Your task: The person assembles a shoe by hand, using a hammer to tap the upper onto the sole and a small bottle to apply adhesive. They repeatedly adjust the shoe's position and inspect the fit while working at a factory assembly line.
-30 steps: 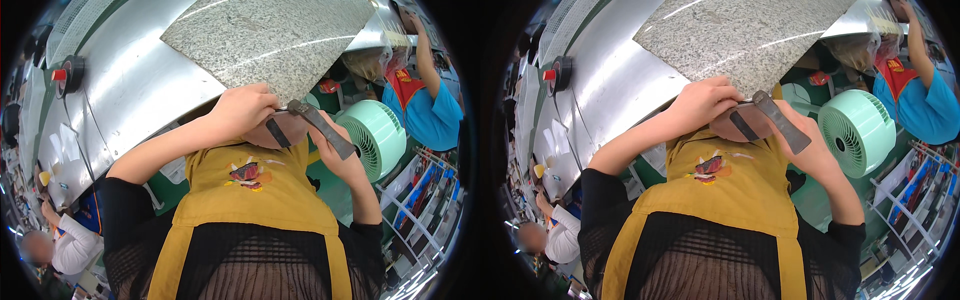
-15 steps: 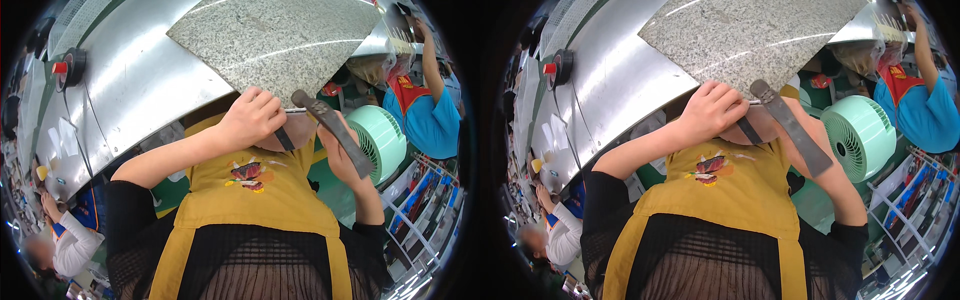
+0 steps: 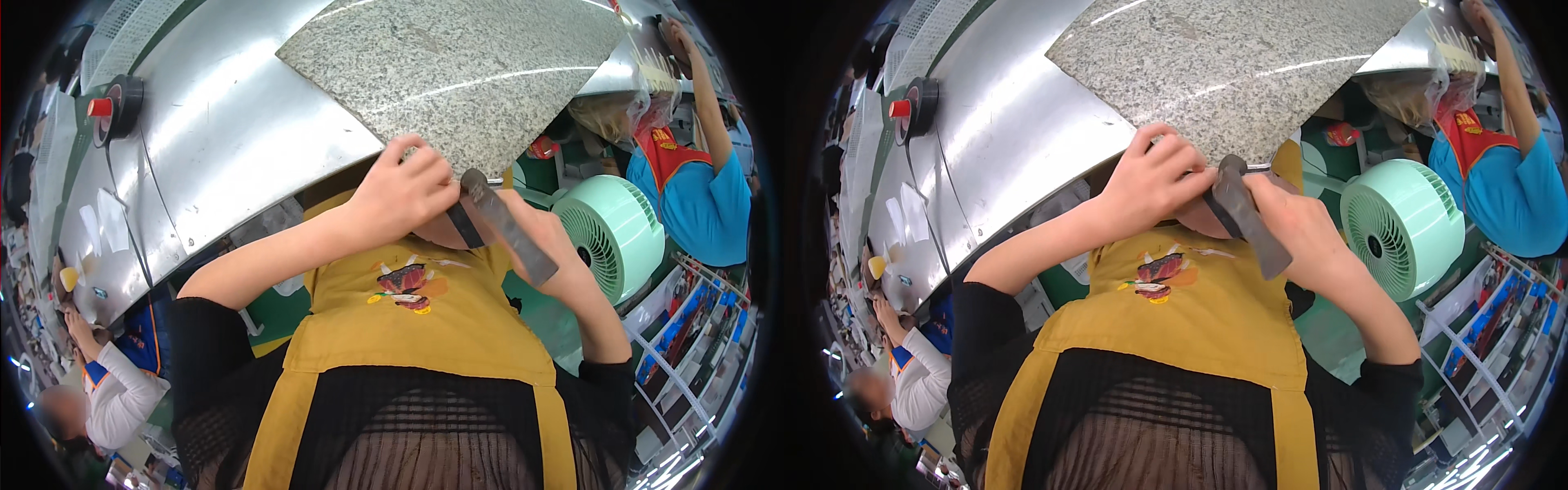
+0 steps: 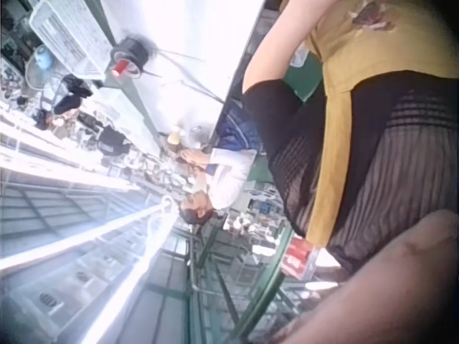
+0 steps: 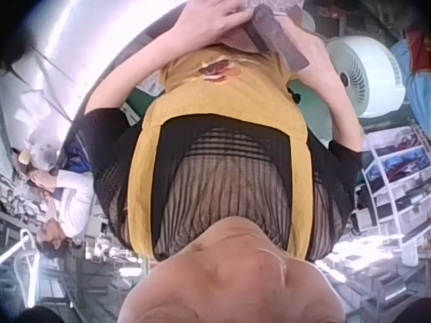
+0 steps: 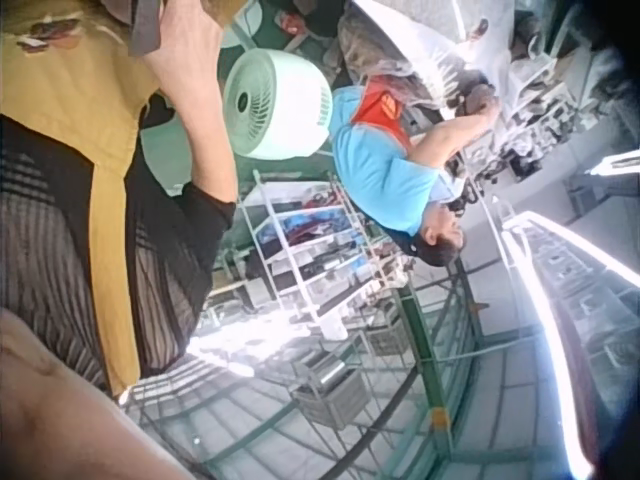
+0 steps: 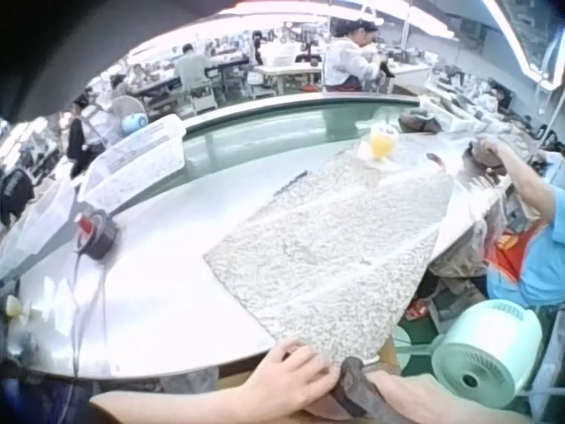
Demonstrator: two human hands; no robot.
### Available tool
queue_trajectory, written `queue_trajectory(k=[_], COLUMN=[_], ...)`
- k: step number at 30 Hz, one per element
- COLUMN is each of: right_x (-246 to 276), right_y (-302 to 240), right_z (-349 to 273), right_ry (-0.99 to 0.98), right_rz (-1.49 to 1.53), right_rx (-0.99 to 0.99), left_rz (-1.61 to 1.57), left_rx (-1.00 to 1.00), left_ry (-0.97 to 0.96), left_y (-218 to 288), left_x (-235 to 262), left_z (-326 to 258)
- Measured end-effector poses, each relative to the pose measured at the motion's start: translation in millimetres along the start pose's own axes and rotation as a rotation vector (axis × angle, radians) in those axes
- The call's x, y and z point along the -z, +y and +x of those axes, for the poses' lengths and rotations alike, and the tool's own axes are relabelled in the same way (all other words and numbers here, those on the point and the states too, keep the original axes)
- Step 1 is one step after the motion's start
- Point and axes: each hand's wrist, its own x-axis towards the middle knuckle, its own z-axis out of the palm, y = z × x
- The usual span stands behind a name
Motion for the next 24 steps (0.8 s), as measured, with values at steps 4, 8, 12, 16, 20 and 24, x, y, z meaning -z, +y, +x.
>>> queue_trajectory(k=[4, 8, 12, 16, 20, 24], right_x=[10, 13, 9, 18, 18, 4], right_y=[-6, -9, -10, -18, -20, -9], right_z=[2, 3, 6, 10, 12, 12], right_ry=[-0.068, 0.059, 0.025, -0.074, -0.016, -0.069], right_rz=[0.173, 0.276, 0.172, 0.231, 0.161, 0.088], right_rx=[-0.117, -0.078, -0.071, -0.104, -0.01, -0.058], left_rz=[-0.194, -0.127, -0.056, -0.063, -0.014, -0.175], left_rx=[0.115, -0.068, -0.124, -0.13, -0.104, 0.096], left_ry=[-0.01, 0.018, 0.041, 0.042, 0.048, 0.036], left_y=[-13, -15, -14, -16, -11, -9], left_x=[-1, 0, -2, -2, 1, -1], left_z=[-5, -5, -5, -8, -7, -11])
